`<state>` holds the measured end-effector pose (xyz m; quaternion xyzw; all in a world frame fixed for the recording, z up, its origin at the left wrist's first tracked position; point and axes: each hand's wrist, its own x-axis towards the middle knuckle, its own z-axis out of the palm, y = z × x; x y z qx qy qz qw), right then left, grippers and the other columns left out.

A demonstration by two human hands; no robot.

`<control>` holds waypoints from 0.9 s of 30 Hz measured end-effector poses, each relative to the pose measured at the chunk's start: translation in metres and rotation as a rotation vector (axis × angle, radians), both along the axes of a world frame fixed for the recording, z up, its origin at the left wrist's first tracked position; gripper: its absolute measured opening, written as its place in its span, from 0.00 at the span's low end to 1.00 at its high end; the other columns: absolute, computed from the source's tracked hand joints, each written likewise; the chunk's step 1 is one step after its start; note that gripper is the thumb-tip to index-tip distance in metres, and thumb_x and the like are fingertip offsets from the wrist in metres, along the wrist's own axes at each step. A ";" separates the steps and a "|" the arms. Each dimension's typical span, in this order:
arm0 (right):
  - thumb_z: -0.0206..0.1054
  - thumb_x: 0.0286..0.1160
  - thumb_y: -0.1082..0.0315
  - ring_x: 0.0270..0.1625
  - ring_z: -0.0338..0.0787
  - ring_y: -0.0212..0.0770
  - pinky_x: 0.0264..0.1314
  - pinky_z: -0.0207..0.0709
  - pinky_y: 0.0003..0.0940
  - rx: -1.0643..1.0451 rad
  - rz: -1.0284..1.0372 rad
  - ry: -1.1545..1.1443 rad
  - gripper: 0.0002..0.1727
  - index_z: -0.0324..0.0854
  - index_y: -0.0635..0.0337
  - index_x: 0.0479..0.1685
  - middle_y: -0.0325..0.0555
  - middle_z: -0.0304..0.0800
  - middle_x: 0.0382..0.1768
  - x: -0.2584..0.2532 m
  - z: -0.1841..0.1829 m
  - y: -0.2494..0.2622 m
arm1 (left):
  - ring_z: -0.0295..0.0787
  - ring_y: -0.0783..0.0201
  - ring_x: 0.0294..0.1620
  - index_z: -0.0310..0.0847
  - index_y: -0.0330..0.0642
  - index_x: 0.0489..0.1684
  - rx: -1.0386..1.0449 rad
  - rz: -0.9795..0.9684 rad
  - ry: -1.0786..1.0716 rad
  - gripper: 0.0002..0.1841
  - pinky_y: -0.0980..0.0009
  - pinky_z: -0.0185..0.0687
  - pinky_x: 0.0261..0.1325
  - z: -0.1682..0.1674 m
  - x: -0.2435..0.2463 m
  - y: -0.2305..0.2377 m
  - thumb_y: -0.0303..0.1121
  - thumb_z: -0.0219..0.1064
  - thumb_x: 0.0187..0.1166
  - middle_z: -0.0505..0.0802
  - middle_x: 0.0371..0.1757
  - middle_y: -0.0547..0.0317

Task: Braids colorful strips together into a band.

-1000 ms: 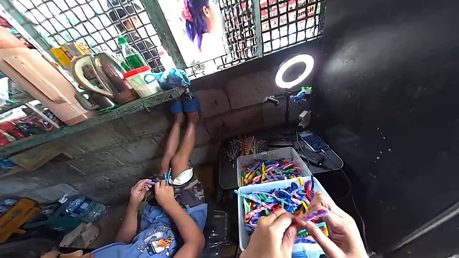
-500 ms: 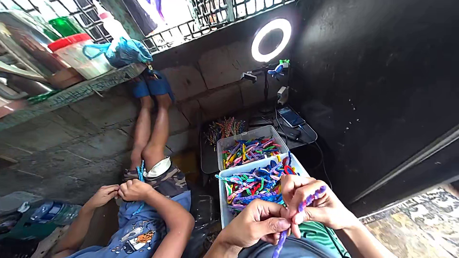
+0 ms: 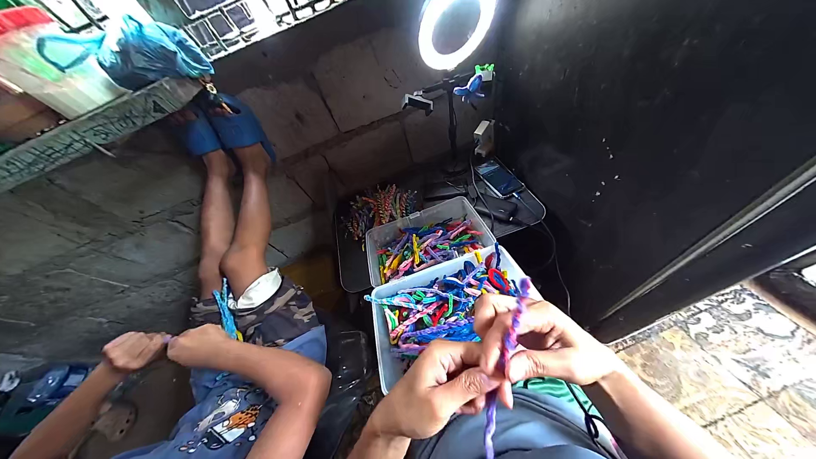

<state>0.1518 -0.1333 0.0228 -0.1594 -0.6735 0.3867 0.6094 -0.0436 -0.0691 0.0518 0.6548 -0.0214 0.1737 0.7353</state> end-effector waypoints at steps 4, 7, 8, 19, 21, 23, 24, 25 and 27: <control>0.73 0.78 0.64 0.49 0.82 0.19 0.53 0.73 0.14 0.131 -0.021 0.044 0.06 0.88 0.58 0.41 0.33 0.87 0.40 0.001 0.000 0.002 | 0.78 0.96 0.32 0.88 0.47 0.46 -0.247 -0.248 -0.003 0.11 0.96 0.67 0.31 -0.005 0.007 0.001 0.38 0.59 0.90 0.93 0.39 0.78; 0.69 0.82 0.63 0.47 0.80 0.16 0.52 0.71 0.11 0.100 -0.290 0.000 0.09 0.83 0.58 0.35 0.32 0.83 0.37 -0.004 -0.001 -0.003 | 0.74 0.95 0.30 0.85 0.40 0.43 0.179 0.156 -0.032 0.13 0.95 0.66 0.32 -0.007 0.004 -0.003 0.37 0.57 0.91 0.89 0.33 0.76; 0.68 0.83 0.63 0.45 0.79 0.14 0.50 0.71 0.10 0.089 -0.421 -0.035 0.11 0.81 0.59 0.33 0.32 0.81 0.36 -0.008 -0.003 -0.003 | 0.77 0.90 0.32 0.84 0.33 0.41 0.427 0.376 -0.034 0.15 0.93 0.71 0.37 -0.008 0.005 -0.006 0.35 0.57 0.91 0.89 0.33 0.68; 0.70 0.81 0.61 0.58 0.83 0.18 0.61 0.78 0.15 -0.072 -0.049 0.007 0.07 0.90 0.52 0.47 0.26 0.89 0.51 0.005 -0.003 0.004 | 0.74 0.96 0.29 0.86 0.48 0.41 -0.066 0.049 0.012 0.11 0.96 0.66 0.29 -0.005 0.005 0.000 0.37 0.59 0.90 0.88 0.32 0.84; 0.73 0.78 0.63 0.54 0.83 0.18 0.58 0.75 0.15 0.030 -0.053 0.067 0.05 0.91 0.51 0.44 0.27 0.89 0.45 0.001 -0.005 0.006 | 0.77 0.96 0.31 0.87 0.48 0.42 -0.215 -0.092 0.001 0.10 0.96 0.68 0.30 -0.006 0.007 0.001 0.38 0.60 0.89 0.91 0.36 0.82; 0.74 0.77 0.64 0.50 0.83 0.16 0.55 0.74 0.14 0.057 -0.162 0.116 0.03 0.91 0.50 0.41 0.25 0.89 0.41 -0.004 -0.006 0.004 | 0.75 0.96 0.30 0.86 0.43 0.43 -0.119 -0.011 -0.026 0.11 0.95 0.66 0.30 -0.006 0.006 -0.003 0.36 0.59 0.90 0.89 0.34 0.80; 0.73 0.78 0.63 0.49 0.83 0.15 0.54 0.74 0.13 0.050 -0.247 0.114 0.03 0.90 0.50 0.39 0.25 0.88 0.39 -0.006 -0.007 0.002 | 0.74 0.95 0.30 0.85 0.39 0.43 0.036 0.112 -0.039 0.11 0.95 0.66 0.31 -0.006 0.005 -0.006 0.35 0.58 0.90 0.87 0.33 0.78; 0.72 0.79 0.63 0.47 0.82 0.14 0.52 0.74 0.11 0.042 -0.356 0.088 0.05 0.87 0.51 0.36 0.25 0.87 0.37 -0.009 -0.007 0.000 | 0.74 0.92 0.30 0.84 0.34 0.41 0.250 0.283 -0.052 0.12 0.94 0.67 0.33 -0.007 0.005 -0.009 0.32 0.58 0.90 0.87 0.32 0.71; 0.69 0.82 0.63 0.44 0.80 0.14 0.50 0.74 0.10 0.069 -0.599 -0.022 0.09 0.81 0.56 0.33 0.30 0.83 0.34 -0.016 -0.007 -0.004 | 0.82 0.81 0.34 0.84 0.27 0.36 0.752 0.672 -0.053 0.14 0.90 0.77 0.42 -0.011 0.009 -0.017 0.29 0.59 0.88 0.88 0.31 0.54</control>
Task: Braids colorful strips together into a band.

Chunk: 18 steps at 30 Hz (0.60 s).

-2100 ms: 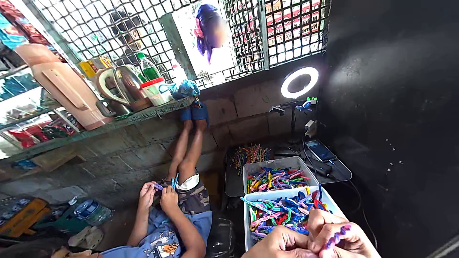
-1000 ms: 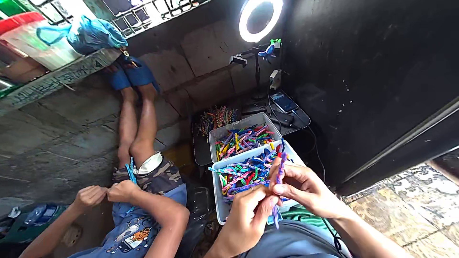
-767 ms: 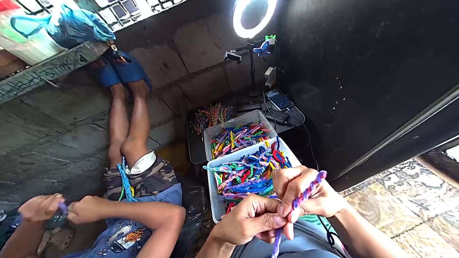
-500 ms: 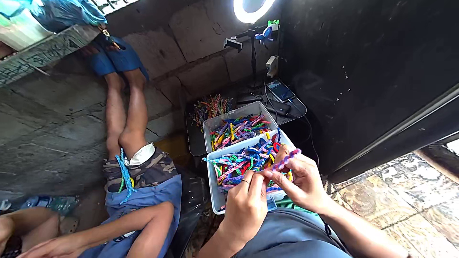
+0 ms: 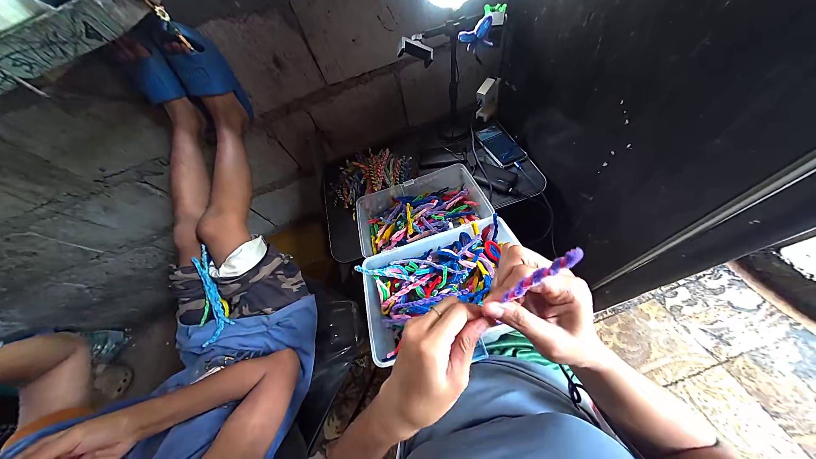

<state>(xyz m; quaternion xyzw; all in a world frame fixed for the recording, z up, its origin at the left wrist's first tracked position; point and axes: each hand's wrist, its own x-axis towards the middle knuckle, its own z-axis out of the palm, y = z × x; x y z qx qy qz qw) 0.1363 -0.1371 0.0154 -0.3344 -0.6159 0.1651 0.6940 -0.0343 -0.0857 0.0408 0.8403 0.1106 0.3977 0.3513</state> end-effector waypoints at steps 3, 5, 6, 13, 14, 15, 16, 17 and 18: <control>0.67 0.82 0.64 0.41 0.77 0.17 0.48 0.70 0.11 0.001 -0.135 -0.074 0.11 0.77 0.59 0.33 0.35 0.78 0.31 -0.008 0.001 -0.003 | 0.82 0.73 0.31 0.84 0.29 0.34 0.294 0.255 0.005 0.13 0.88 0.76 0.40 -0.008 0.006 -0.006 0.29 0.60 0.86 0.85 0.28 0.49; 0.68 0.83 0.60 0.44 0.80 0.14 0.50 0.73 0.10 -0.082 0.036 -0.009 0.11 0.81 0.56 0.35 0.29 0.82 0.35 -0.003 0.005 -0.004 | 0.80 0.81 0.32 0.83 0.28 0.37 0.044 0.061 -0.028 0.14 0.91 0.75 0.40 -0.004 -0.001 -0.005 0.30 0.58 0.89 0.86 0.30 0.55; 0.67 0.84 0.59 0.49 0.81 0.13 0.54 0.75 0.10 -0.116 0.197 0.030 0.09 0.84 0.53 0.39 0.25 0.85 0.40 0.002 0.007 -0.003 | 0.77 0.87 0.31 0.83 0.29 0.39 -0.154 -0.097 -0.044 0.14 0.92 0.72 0.36 -0.001 -0.005 -0.002 0.31 0.57 0.90 0.87 0.31 0.61; 0.73 0.78 0.64 0.52 0.83 0.18 0.56 0.74 0.15 -0.006 0.499 0.097 0.04 0.91 0.51 0.44 0.27 0.89 0.43 0.012 0.004 0.005 | 0.74 0.96 0.28 0.86 0.43 0.42 -0.885 -0.683 -0.030 0.11 0.96 0.64 0.27 0.007 -0.007 0.009 0.36 0.59 0.90 0.89 0.32 0.80; 0.72 0.79 0.64 0.51 0.83 0.17 0.55 0.74 0.14 -0.012 0.402 0.077 0.04 0.89 0.52 0.41 0.27 0.88 0.41 0.011 0.003 0.004 | 0.74 0.95 0.28 0.86 0.40 0.42 -0.711 -0.536 -0.042 0.11 0.96 0.65 0.29 0.006 -0.007 0.007 0.34 0.59 0.90 0.89 0.32 0.78; 0.70 0.81 0.63 0.49 0.82 0.15 0.54 0.74 0.13 -0.027 0.267 0.035 0.06 0.86 0.53 0.37 0.27 0.87 0.38 0.009 0.003 0.002 | 0.74 0.92 0.29 0.86 0.34 0.40 -0.451 -0.322 -0.047 0.13 0.95 0.68 0.32 0.004 -0.005 0.004 0.31 0.58 0.90 0.87 0.30 0.72; 0.68 0.81 0.64 0.46 0.81 0.15 0.52 0.74 0.11 -0.037 0.107 -0.026 0.08 0.83 0.56 0.34 0.29 0.84 0.35 0.006 0.002 0.001 | 0.78 0.84 0.29 0.86 0.28 0.37 -0.151 -0.079 -0.033 0.14 0.91 0.73 0.36 0.001 -0.002 0.003 0.29 0.59 0.88 0.87 0.29 0.61; 0.67 0.82 0.65 0.43 0.79 0.17 0.50 0.72 0.11 -0.038 -0.038 -0.091 0.10 0.80 0.59 0.33 0.33 0.80 0.33 0.001 0.000 0.001 | 0.82 0.76 0.28 0.87 0.27 0.34 0.128 0.152 -0.001 0.13 0.88 0.77 0.36 -0.004 0.003 0.001 0.27 0.60 0.85 0.87 0.27 0.53; 0.66 0.81 0.65 0.42 0.78 0.19 0.49 0.71 0.12 -0.046 -0.135 -0.129 0.10 0.78 0.60 0.32 0.35 0.79 0.32 -0.003 -0.002 0.001 | 0.83 0.70 0.26 0.87 0.28 0.32 0.320 0.316 0.033 0.12 0.85 0.77 0.35 -0.010 0.008 -0.001 0.26 0.61 0.83 0.87 0.25 0.49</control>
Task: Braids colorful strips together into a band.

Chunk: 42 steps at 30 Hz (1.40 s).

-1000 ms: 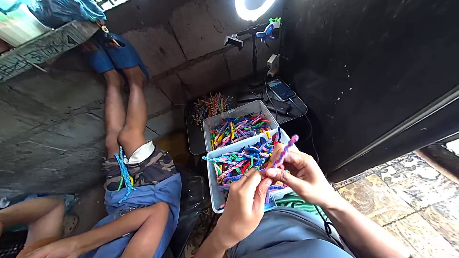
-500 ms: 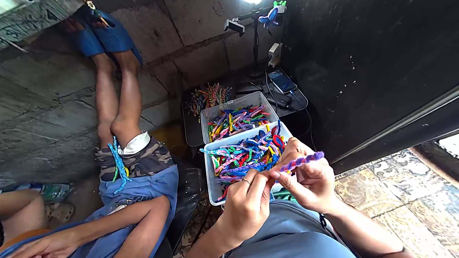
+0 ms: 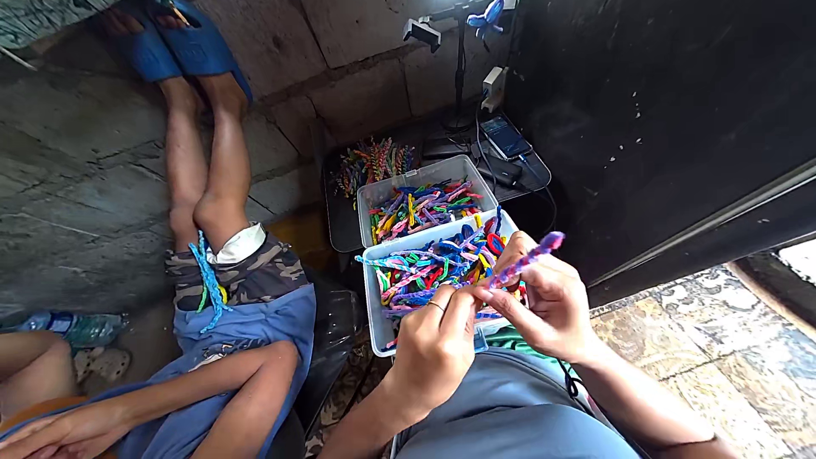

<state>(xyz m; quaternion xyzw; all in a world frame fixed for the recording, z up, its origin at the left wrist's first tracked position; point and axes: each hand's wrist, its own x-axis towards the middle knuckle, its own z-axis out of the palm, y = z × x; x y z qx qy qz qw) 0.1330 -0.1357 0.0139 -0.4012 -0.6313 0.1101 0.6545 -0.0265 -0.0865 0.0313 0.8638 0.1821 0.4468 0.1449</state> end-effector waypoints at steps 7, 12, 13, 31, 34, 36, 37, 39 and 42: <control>0.71 0.80 0.60 0.53 0.87 0.17 0.57 0.83 0.16 -0.230 0.571 0.336 0.06 0.91 0.48 0.46 0.22 0.91 0.48 0.014 0.004 0.003 | 0.71 0.95 0.25 0.86 0.41 0.40 -0.999 -0.681 -0.081 0.10 0.94 0.64 0.26 0.015 -0.014 0.014 0.29 0.57 0.88 0.85 0.28 0.82; 0.73 0.78 0.64 0.49 0.85 0.15 0.55 0.79 0.13 -0.064 0.531 0.334 0.03 0.92 0.46 0.42 0.22 0.89 0.43 0.012 0.001 0.006 | 0.75 0.95 0.24 0.88 0.45 0.42 -1.294 -0.923 -0.120 0.10 0.94 0.65 0.24 0.014 -0.009 0.020 0.32 0.60 0.88 0.88 0.29 0.83; 0.73 0.77 0.63 0.47 0.85 0.15 0.52 0.79 0.12 -0.076 0.455 0.341 0.02 0.91 0.46 0.38 0.21 0.88 0.39 0.010 0.001 0.005 | 0.73 0.95 0.25 0.86 0.42 0.42 -1.127 -0.798 -0.106 0.10 0.95 0.65 0.26 0.015 -0.009 0.018 0.30 0.58 0.89 0.86 0.29 0.82; 0.73 0.77 0.68 0.53 0.86 0.19 0.57 0.80 0.16 -0.074 0.760 0.357 0.06 0.91 0.48 0.48 0.25 0.90 0.48 0.019 -0.004 0.014 | 0.72 0.97 0.26 0.87 0.44 0.44 -1.272 -0.994 -0.094 0.09 0.96 0.62 0.25 0.014 -0.013 0.023 0.33 0.60 0.89 0.89 0.33 0.83; 0.72 0.78 0.65 0.49 0.84 0.17 0.54 0.79 0.15 -0.116 0.590 0.330 0.01 0.89 0.48 0.40 0.23 0.87 0.43 0.016 -0.002 0.008 | 0.72 0.96 0.27 0.86 0.39 0.42 -1.005 -0.745 -0.082 0.10 0.96 0.64 0.28 0.013 -0.014 0.018 0.30 0.59 0.89 0.87 0.30 0.81; 0.71 0.78 0.66 0.46 0.85 0.16 0.51 0.81 0.14 -0.145 0.412 0.299 0.04 0.86 0.48 0.34 0.23 0.86 0.39 0.011 0.000 0.005 | 0.76 0.90 0.30 0.86 0.29 0.39 -0.604 -0.426 -0.046 0.12 0.93 0.70 0.34 0.009 -0.012 0.013 0.28 0.59 0.87 0.89 0.31 0.67; 0.71 0.77 0.67 0.45 0.84 0.15 0.49 0.82 0.13 -0.156 0.316 0.268 0.07 0.82 0.48 0.31 0.24 0.84 0.38 0.008 0.001 0.005 | 0.81 0.83 0.31 0.87 0.27 0.36 -0.383 -0.237 -0.015 0.13 0.90 0.75 0.37 0.006 -0.009 0.009 0.27 0.60 0.86 0.90 0.31 0.57; 0.69 0.75 0.69 0.42 0.81 0.16 0.46 0.79 0.12 -0.171 0.195 0.225 0.09 0.77 0.50 0.28 0.26 0.80 0.37 0.003 0.001 0.005 | 0.86 0.71 0.30 0.89 0.28 0.35 -0.070 0.029 0.029 0.12 0.85 0.78 0.39 -0.002 -0.002 0.003 0.28 0.62 0.84 0.90 0.29 0.47; 0.72 0.75 0.67 0.42 0.84 0.16 0.47 0.82 0.13 -0.235 0.325 0.306 0.07 0.81 0.48 0.31 0.23 0.83 0.37 0.007 0.001 0.006 | 0.82 0.80 0.32 0.87 0.26 0.36 -0.272 -0.142 -0.017 0.13 0.89 0.76 0.40 0.000 -0.009 0.008 0.27 0.59 0.85 0.90 0.31 0.52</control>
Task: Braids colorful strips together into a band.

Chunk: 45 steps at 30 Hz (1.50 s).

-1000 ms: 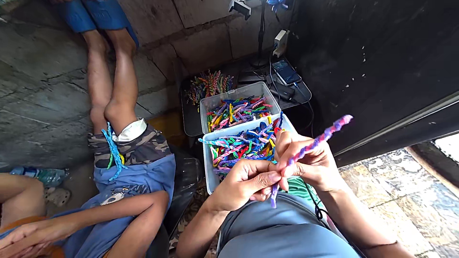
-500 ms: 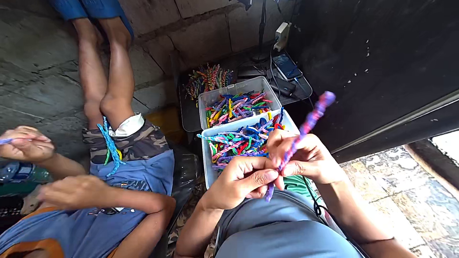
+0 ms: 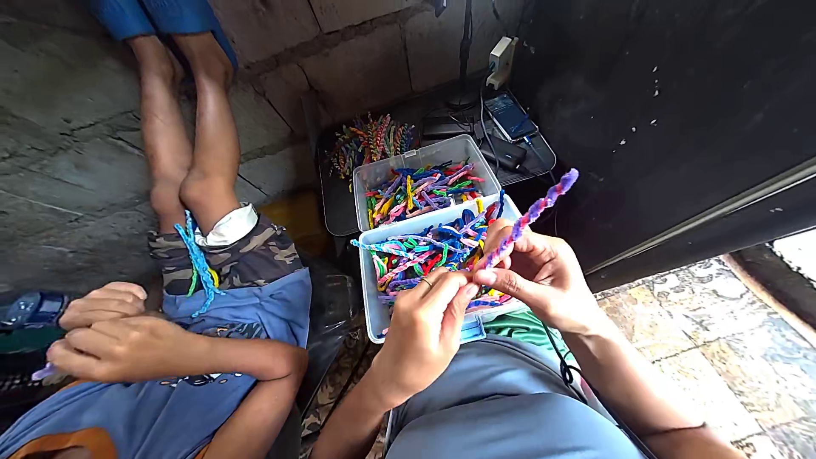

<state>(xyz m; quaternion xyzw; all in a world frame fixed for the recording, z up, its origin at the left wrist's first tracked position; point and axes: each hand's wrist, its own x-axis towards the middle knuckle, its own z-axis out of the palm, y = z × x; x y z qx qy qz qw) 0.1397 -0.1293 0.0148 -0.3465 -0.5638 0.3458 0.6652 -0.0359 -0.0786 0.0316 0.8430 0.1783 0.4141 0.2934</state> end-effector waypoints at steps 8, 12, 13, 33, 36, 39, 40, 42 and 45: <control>0.73 0.78 0.62 0.55 0.83 0.20 0.59 0.74 0.17 0.242 0.414 -0.090 0.05 0.91 0.51 0.44 0.30 0.88 0.45 0.015 0.006 0.002 | 0.74 0.97 0.29 0.86 0.43 0.41 -0.937 -0.977 -0.005 0.12 0.97 0.64 0.28 0.008 -0.008 0.021 0.35 0.59 0.90 0.91 0.34 0.79; 0.71 0.81 0.58 0.49 0.79 0.20 0.57 0.68 0.16 0.299 0.220 -0.238 0.11 0.84 0.55 0.36 0.32 0.82 0.35 0.015 0.013 -0.006 | 0.71 0.97 0.26 0.86 0.41 0.40 -0.833 -0.886 0.002 0.12 0.96 0.62 0.27 0.007 -0.010 0.018 0.36 0.59 0.90 0.87 0.30 0.79; 0.70 0.82 0.58 0.48 0.78 0.19 0.57 0.67 0.16 0.292 0.159 -0.272 0.12 0.82 0.56 0.35 0.32 0.81 0.34 0.013 0.013 -0.008 | 0.69 0.96 0.26 0.85 0.38 0.40 -0.733 -0.809 -0.005 0.13 0.96 0.61 0.27 0.007 -0.011 0.017 0.36 0.59 0.90 0.86 0.29 0.76; 0.74 0.77 0.62 0.54 0.85 0.18 0.59 0.78 0.15 0.268 0.286 -0.098 0.03 0.90 0.50 0.40 0.25 0.90 0.44 0.012 0.011 0.000 | 0.74 0.95 0.22 0.90 0.50 0.41 -0.975 -0.814 -0.036 0.10 0.94 0.65 0.23 0.009 -0.007 0.014 0.37 0.62 0.88 0.90 0.30 0.83; 0.74 0.76 0.57 0.46 0.83 0.14 0.52 0.76 0.12 0.235 0.012 -0.173 0.08 0.88 0.49 0.33 0.24 0.87 0.36 0.014 0.015 0.008 | 0.72 0.93 0.22 0.88 0.38 0.42 -0.590 -0.506 -0.089 0.10 0.94 0.65 0.25 0.013 0.002 0.015 0.30 0.60 0.87 0.87 0.28 0.75; 0.73 0.77 0.55 0.39 0.81 0.13 0.45 0.75 0.10 0.211 -0.257 -0.248 0.13 0.85 0.52 0.30 0.27 0.84 0.31 0.013 0.017 0.020 | 0.85 0.75 0.31 0.87 0.28 0.36 0.111 -0.063 -0.063 0.13 0.88 0.79 0.41 0.010 0.020 0.023 0.30 0.62 0.85 0.89 0.29 0.50; 0.72 0.77 0.55 0.38 0.80 0.13 0.43 0.74 0.09 0.199 -0.318 -0.246 0.14 0.84 0.54 0.29 0.28 0.83 0.31 0.013 0.015 0.023 | 0.86 0.71 0.30 0.87 0.30 0.34 0.249 0.048 -0.041 0.13 0.86 0.80 0.40 0.008 0.027 0.024 0.31 0.62 0.84 0.88 0.28 0.49; 0.72 0.77 0.55 0.35 0.79 0.13 0.40 0.74 0.08 0.168 -0.411 -0.232 0.14 0.82 0.54 0.28 0.28 0.82 0.30 0.013 0.010 0.027 | 0.87 0.68 0.29 0.87 0.32 0.34 0.337 0.140 -0.002 0.12 0.84 0.81 0.38 0.005 0.037 0.027 0.30 0.62 0.83 0.88 0.28 0.49; 0.71 0.78 0.53 0.35 0.78 0.13 0.40 0.73 0.08 0.106 -0.396 -0.211 0.16 0.81 0.53 0.29 0.28 0.81 0.31 0.018 0.004 0.027 | 0.86 0.72 0.30 0.86 0.30 0.33 0.133 -0.036 0.014 0.12 0.86 0.79 0.40 0.007 0.038 0.036 0.30 0.61 0.84 0.89 0.29 0.49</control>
